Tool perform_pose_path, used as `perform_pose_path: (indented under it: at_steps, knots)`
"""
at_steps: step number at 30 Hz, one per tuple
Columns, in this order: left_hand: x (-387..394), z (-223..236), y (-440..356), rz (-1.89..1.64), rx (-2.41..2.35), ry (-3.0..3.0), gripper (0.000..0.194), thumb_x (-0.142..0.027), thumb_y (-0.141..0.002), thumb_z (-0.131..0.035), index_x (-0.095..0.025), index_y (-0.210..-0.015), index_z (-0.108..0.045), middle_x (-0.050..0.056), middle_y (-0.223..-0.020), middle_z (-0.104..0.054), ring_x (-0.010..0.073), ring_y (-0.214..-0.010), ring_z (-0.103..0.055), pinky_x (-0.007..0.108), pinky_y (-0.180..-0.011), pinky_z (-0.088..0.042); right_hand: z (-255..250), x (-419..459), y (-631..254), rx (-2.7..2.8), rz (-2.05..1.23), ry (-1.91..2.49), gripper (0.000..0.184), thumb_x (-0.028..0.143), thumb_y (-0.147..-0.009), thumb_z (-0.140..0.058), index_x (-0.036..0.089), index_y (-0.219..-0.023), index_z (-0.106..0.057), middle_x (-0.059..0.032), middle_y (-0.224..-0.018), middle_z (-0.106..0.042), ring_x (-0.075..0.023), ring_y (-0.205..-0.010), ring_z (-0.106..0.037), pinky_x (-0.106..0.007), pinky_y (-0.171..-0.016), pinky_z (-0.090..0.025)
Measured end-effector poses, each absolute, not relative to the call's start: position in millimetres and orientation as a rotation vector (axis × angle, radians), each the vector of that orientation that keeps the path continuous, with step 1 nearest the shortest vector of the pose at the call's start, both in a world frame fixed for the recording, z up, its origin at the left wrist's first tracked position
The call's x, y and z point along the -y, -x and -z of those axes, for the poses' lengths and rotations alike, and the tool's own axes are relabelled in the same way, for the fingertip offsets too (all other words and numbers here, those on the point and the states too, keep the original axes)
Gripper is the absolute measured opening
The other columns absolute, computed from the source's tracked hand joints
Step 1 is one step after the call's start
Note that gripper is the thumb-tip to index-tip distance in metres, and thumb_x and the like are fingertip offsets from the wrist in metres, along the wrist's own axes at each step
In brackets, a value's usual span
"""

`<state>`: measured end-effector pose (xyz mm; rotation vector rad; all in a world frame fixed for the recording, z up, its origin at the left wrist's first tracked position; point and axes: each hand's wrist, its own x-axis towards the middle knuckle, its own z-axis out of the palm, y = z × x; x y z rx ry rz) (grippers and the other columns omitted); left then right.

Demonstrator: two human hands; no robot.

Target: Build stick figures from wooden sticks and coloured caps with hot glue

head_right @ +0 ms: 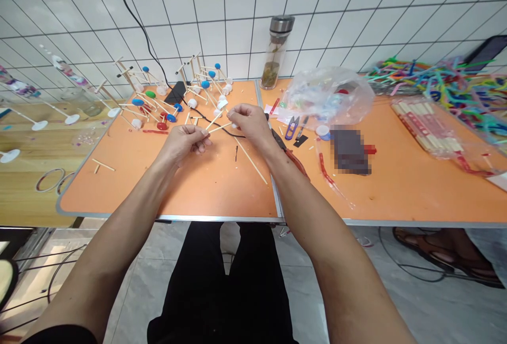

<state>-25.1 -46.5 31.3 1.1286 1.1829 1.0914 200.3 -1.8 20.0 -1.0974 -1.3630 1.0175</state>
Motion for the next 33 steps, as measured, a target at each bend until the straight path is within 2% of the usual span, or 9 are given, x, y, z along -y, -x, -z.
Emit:
perform_pose_path:
  at_steps: [13,19,22,26,29,31,33]
  knots:
    - [48,-33,24,-1.072,-1.21,-1.152,0.024,-0.018,-0.09,-0.09,-0.014,-0.071,-0.076,0.005,-0.07,-0.081,0.007,-0.046,-0.061,0.019,-0.047,-0.047,-21,3,-198,1.367,-1.026,1.085,0.013,0.03,-0.086,-0.084,0.023,-0.078,-0.077,0.0019,-0.072,-0.068,-0.0146,-0.072,-0.057,-0.029,-0.071,-0.046]
    - [47,-32,24,-1.081,-1.19,-1.143,0.018,-0.021,-0.086,-0.089,-0.014,-0.075,-0.078,0.005,-0.071,-0.081,0.0081,-0.047,-0.063,0.02,-0.046,-0.047,-19,3,-196,1.386,-1.014,1.105,0.017,0.031,-0.09,-0.084,0.023,-0.079,-0.072,0.0013,-0.075,-0.067,-0.0153,-0.074,-0.058,-0.03,-0.072,-0.048]
    - [46,-32,26,-1.094,-1.185,-1.114,0.014,-0.019,-0.087,-0.085,-0.014,-0.076,-0.078,0.006,-0.07,-0.081,0.0085,-0.046,-0.063,0.019,-0.046,-0.048,-14,-1,-197,1.432,-0.931,1.073,0.023,0.044,-0.097,-0.082,0.024,-0.089,-0.073,-0.0007,-0.083,-0.071,-0.0171,-0.078,-0.063,-0.032,-0.074,-0.053]
    - [44,-33,28,-1.097,-1.186,-1.055,0.013,-0.02,-0.089,-0.082,-0.014,-0.078,-0.078,0.005,-0.069,-0.08,0.0081,-0.047,-0.063,0.019,-0.047,-0.049,-5,-7,-198,1.587,-0.679,1.042,0.04,0.056,-0.097,-0.087,0.027,-0.121,-0.074,-0.0004,-0.098,-0.076,-0.0184,-0.083,-0.066,-0.034,-0.079,-0.058]
    - [42,-36,29,-1.081,-1.191,-0.979,0.013,-0.021,-0.092,-0.081,-0.013,-0.081,-0.078,0.005,-0.069,-0.08,0.0075,-0.047,-0.063,0.018,-0.047,-0.048,1,-6,-198,1.76,-0.428,1.021,0.048,0.05,-0.097,-0.088,0.028,-0.137,-0.073,-0.0046,-0.12,-0.08,-0.0215,-0.09,-0.071,-0.038,-0.084,-0.063]
    - [42,-38,29,-1.072,-1.184,-0.922,0.015,-0.019,-0.095,-0.077,-0.013,-0.081,-0.078,0.004,-0.069,-0.08,0.007,-0.046,-0.062,0.017,-0.046,-0.047,4,-4,-197,1.853,-0.283,0.991,0.043,0.037,-0.098,-0.084,0.028,-0.139,-0.074,-0.0077,-0.13,-0.079,-0.0237,-0.094,-0.074,-0.041,-0.087,-0.066]
    - [41,-40,28,-1.066,-1.165,-0.886,0.018,-0.018,-0.097,-0.073,-0.013,-0.08,-0.077,0.004,-0.069,-0.079,0.0065,-0.045,-0.062,0.017,-0.045,-0.046,6,-2,-196,1.902,-0.173,0.961,0.035,0.027,-0.1,-0.078,0.028,-0.135,-0.076,-0.0093,-0.13,-0.08,-0.0253,-0.098,-0.075,-0.041,-0.087,-0.067]
